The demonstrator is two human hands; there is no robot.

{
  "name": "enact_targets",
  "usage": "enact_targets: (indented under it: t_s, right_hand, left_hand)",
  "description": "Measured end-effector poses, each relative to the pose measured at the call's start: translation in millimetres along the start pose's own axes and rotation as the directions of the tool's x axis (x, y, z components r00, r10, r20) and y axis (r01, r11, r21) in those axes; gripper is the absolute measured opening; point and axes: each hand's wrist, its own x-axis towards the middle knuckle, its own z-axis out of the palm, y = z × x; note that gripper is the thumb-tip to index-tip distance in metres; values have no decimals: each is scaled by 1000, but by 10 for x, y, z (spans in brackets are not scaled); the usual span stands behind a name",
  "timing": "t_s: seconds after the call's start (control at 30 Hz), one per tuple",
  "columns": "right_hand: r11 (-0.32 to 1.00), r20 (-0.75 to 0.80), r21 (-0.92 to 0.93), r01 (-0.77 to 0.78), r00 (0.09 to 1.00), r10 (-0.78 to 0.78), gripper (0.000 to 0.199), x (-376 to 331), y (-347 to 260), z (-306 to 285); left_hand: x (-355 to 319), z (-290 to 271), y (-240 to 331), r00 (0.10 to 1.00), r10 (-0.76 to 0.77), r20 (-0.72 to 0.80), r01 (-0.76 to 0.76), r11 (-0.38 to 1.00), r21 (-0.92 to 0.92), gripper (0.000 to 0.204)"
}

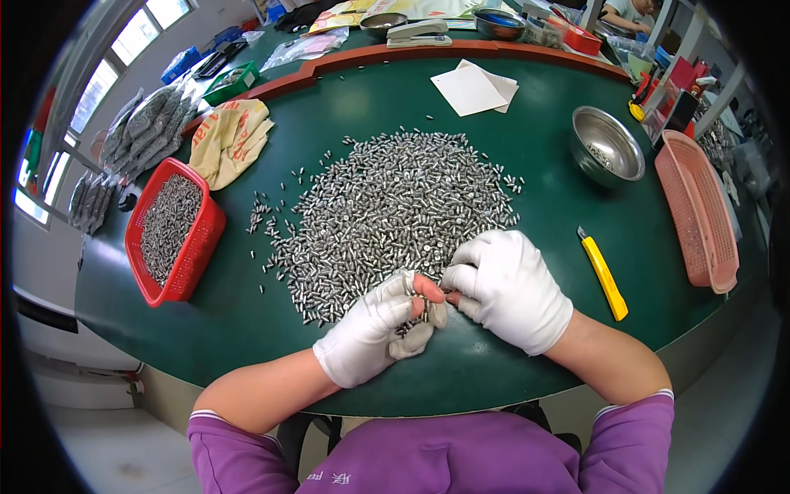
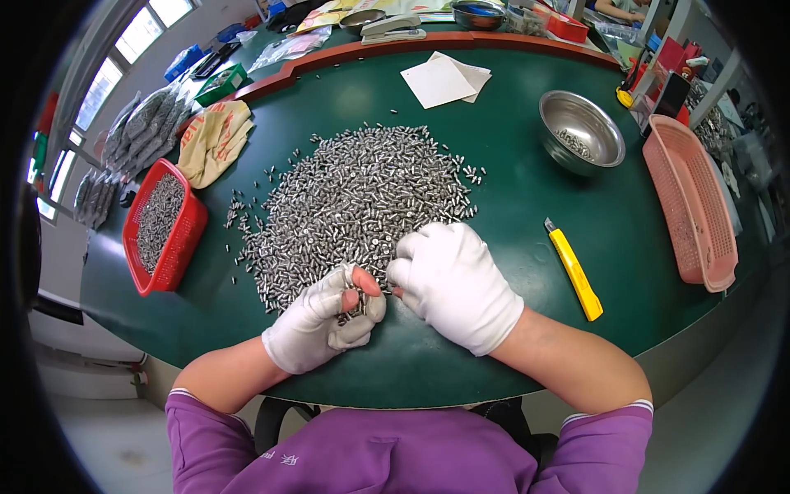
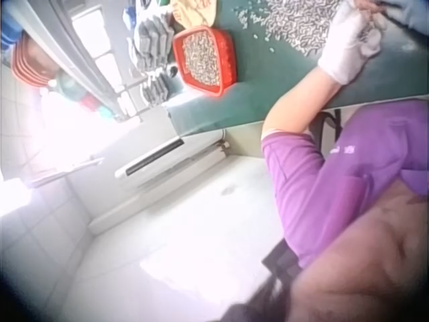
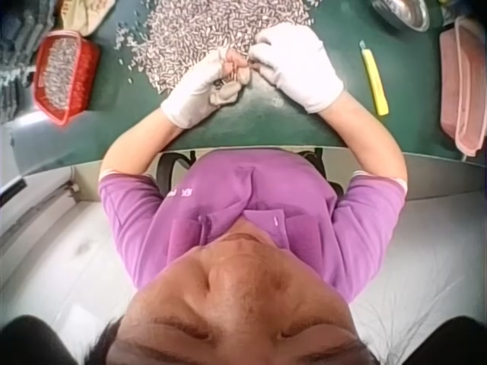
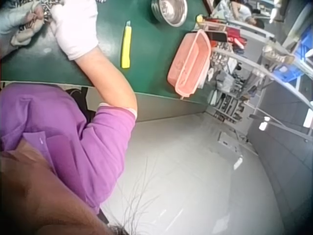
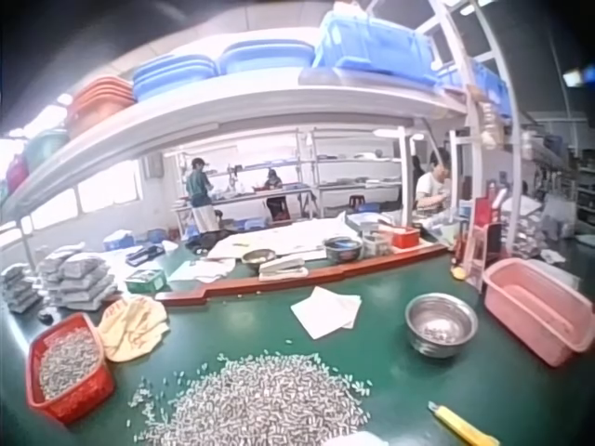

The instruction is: Assembling small pink plastic caps onto metal rivets at a manufacturing workbench and using a utility knife to trim them.

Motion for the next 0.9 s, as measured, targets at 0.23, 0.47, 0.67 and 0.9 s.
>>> enact_targets:
  t_s: [0.23,0.47,0.67,0.9]
  right_hand:
    - [990,-134,111,-91,985,106,13,4,-50,-76]
    - [837,-15,517,-177,976,215,14,-21,-92,-52]
    - [935,-139,332,-122,974,176,14,-3,-12,-35]
    - [1000,-62,14,0,998,1,10,37,6,11]
  left_hand:
    - [15,-14,-17,999,6,44,-3,998,-59,20]
    - [10,70,5,998,-42,-35,42,999,-19,16]
    - [17,33,-24,999,-11,-32,11,1000,0,19]
    - [13,-9,-29,1000,10,-4,-10,1000,4,24]
